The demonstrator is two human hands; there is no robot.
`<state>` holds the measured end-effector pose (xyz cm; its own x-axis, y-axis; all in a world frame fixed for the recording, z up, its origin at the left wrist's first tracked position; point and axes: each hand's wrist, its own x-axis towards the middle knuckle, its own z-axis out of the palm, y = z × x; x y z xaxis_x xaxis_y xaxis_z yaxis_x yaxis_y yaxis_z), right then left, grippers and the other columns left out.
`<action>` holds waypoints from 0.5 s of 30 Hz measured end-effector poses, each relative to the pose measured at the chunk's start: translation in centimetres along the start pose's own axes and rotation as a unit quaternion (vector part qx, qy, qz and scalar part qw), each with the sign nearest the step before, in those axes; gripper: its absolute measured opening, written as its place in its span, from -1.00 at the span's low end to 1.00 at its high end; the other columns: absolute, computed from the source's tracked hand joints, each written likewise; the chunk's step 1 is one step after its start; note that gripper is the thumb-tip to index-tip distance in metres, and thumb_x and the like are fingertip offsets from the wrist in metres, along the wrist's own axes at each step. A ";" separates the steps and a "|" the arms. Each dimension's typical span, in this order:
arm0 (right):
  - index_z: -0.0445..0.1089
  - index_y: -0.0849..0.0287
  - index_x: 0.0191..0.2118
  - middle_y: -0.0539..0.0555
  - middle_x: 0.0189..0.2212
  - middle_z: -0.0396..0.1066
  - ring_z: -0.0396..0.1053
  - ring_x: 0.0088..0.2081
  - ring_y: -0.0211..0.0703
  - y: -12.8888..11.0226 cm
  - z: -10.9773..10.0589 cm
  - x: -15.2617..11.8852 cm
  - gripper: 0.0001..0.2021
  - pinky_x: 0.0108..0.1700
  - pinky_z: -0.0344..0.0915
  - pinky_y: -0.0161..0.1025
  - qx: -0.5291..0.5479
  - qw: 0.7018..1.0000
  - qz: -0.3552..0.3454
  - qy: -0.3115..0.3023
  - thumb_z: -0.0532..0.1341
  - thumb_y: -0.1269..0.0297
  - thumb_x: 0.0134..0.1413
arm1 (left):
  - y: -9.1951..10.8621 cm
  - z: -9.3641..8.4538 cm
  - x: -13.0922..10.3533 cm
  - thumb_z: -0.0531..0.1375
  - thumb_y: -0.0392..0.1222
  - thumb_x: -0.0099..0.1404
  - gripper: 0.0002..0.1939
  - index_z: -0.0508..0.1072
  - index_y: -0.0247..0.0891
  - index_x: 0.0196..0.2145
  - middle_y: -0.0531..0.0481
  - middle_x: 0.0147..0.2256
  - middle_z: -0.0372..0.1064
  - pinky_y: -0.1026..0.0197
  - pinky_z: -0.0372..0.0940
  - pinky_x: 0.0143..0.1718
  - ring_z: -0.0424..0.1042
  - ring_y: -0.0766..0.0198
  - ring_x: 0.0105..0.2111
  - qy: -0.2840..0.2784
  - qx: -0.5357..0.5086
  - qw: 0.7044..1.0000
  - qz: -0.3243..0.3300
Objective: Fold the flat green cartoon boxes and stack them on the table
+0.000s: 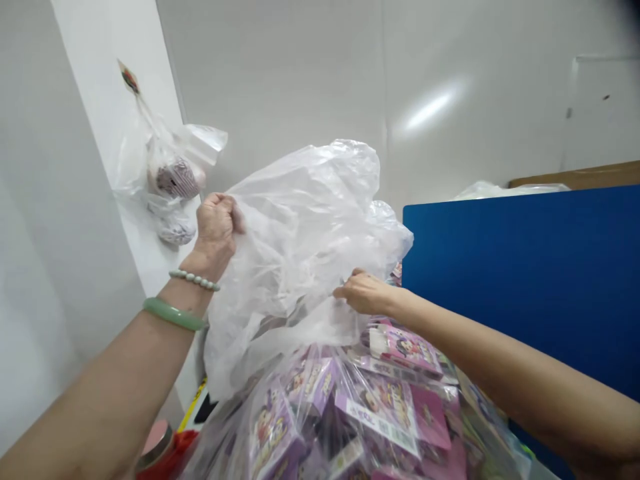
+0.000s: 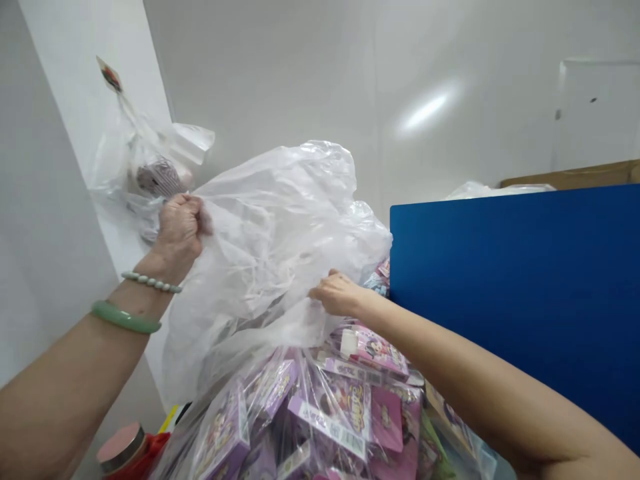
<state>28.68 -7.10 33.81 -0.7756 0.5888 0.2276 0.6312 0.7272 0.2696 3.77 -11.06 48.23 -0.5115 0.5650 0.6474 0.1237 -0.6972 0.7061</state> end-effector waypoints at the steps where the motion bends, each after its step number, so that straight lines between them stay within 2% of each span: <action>1: 0.50 0.20 -0.17 0.16 -0.33 0.54 0.46 -0.21 -0.08 1.0 -0.2 -0.6 -0.70 0.09 0.15 -0.11 -0.004 1.000 0.013 0.001 0.08 0.56 0.10 | 0.0 -1.0 0.8 0.03 -0.47 0.26 -0.76 0.19 -0.19 -0.48 0.26 -0.74 0.05 0.26 -0.15 -0.64 0.01 0.42 -0.75 0.029 0.020 0.999 0.010; 3: 0.47 0.24 -0.30 0.22 -0.29 0.53 0.44 -0.20 -0.05 3.0 -1.2 -2.4 -0.75 0.00 0.16 -0.13 -0.026 0.997 0.064 0.043 0.06 0.56 0.12 | -0.1 -3.2 2.1 -0.02 -0.49 0.28 -0.75 0.15 -0.19 -0.46 0.30 -0.75 0.02 0.25 -0.17 -0.60 0.00 0.45 -0.73 0.082 0.055 0.995 0.012; 5: 0.45 0.26 -0.34 0.30 -0.28 0.52 0.44 -0.19 0.04 4.8 -2.6 -4.5 -0.78 -0.02 0.15 -0.08 -0.057 0.980 0.160 0.101 0.06 0.57 0.11 | -0.5 -5.4 2.6 -0.04 -0.49 0.28 -0.76 0.10 -0.21 -0.46 0.32 -0.74 -0.01 0.26 -0.16 -0.55 0.00 0.50 -0.70 0.125 0.072 0.990 -0.005; 7: 0.45 0.26 -0.34 0.35 -0.29 0.51 0.43 -0.17 0.13 5.8 -3.7 -6.1 -0.77 -0.03 0.16 -0.01 -0.059 0.952 0.256 0.159 0.05 0.54 0.14 | -1.3 -6.7 2.6 -0.05 -0.47 0.28 -0.77 0.08 -0.21 -0.47 0.32 -0.73 -0.02 0.26 -0.15 -0.53 0.01 0.52 -0.69 0.152 0.084 0.985 -0.012; 8: 0.46 0.25 -0.32 0.36 -0.27 0.51 0.43 -0.15 0.16 5.8 -3.9 -6.5 -0.77 -0.03 0.17 0.01 -0.037 0.940 0.282 0.188 0.05 0.50 0.17 | -1.7 -7.0 2.4 -0.05 -0.46 0.28 -0.77 0.08 -0.21 -0.47 0.32 -0.73 -0.03 0.26 -0.14 -0.53 0.01 0.52 -0.69 0.157 0.089 0.983 -0.011; 9: 0.48 0.24 -0.25 0.35 -0.22 0.51 0.43 -0.12 0.18 5.5 -4.0 -6.5 -0.78 -0.03 0.19 0.00 0.008 0.935 0.284 0.213 0.06 0.44 0.20 | -2.1 -6.9 2.1 -0.05 -0.45 0.28 -0.78 0.10 -0.21 -0.47 0.32 -0.73 -0.02 0.26 -0.14 -0.55 0.00 0.51 -0.70 0.157 0.093 0.983 -0.010; 11: 0.42 0.16 0.04 0.28 -0.01 0.46 0.40 0.00 0.15 3.9 -3.4 -5.5 -0.69 0.00 0.26 -0.04 0.141 0.943 0.208 0.217 0.13 0.30 0.21 | -2.7 -6.2 1.6 -0.03 -0.39 0.28 -0.81 0.13 -0.21 -0.48 0.31 -0.74 -0.01 0.26 -0.14 -0.57 0.05 0.50 -0.71 0.139 0.099 0.985 -0.005; 13: 0.23 0.03 0.27 0.18 0.17 0.35 0.36 0.10 0.09 1.7 -2.1 -3.6 -0.40 0.03 0.29 -0.10 0.236 0.958 0.091 0.139 0.26 0.21 0.10 | -2.6 -5.3 1.3 0.01 -0.30 0.30 -0.80 0.15 -0.22 -0.50 0.29 -0.74 0.01 0.26 -0.14 -0.56 0.13 0.50 -0.68 0.105 0.103 0.989 0.013; 14: 0.19 0.00 0.30 0.16 0.17 0.35 0.36 0.10 0.07 0.7 -1.2 -2.6 -0.33 0.03 0.29 -0.12 0.241 0.966 0.048 0.084 0.30 0.20 0.05 | -2.2 -5.0 1.2 0.03 -0.27 0.31 -0.79 0.15 -0.22 -0.50 0.28 -0.73 0.02 0.25 -0.15 -0.54 0.16 0.51 -0.66 0.091 0.104 0.990 0.027; 15: 0.26 0.00 0.26 0.14 0.11 0.42 0.39 0.06 0.05 0.0 -0.4 -1.6 -0.36 0.01 0.30 -0.15 0.218 0.975 0.033 0.039 0.31 0.22 0.01 | -1.7 -4.9 1.2 0.04 -0.27 0.32 -0.79 0.15 -0.21 -0.49 0.28 -0.73 0.03 0.24 -0.15 -0.54 0.16 0.51 -0.65 0.083 0.104 0.990 0.041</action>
<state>29.94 -8.23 33.84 -0.7201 0.6227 0.3060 0.6034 0.7798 -0.1668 -1.22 -11.31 46.39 -0.6225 0.4180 0.6617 0.3348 -0.6220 0.7079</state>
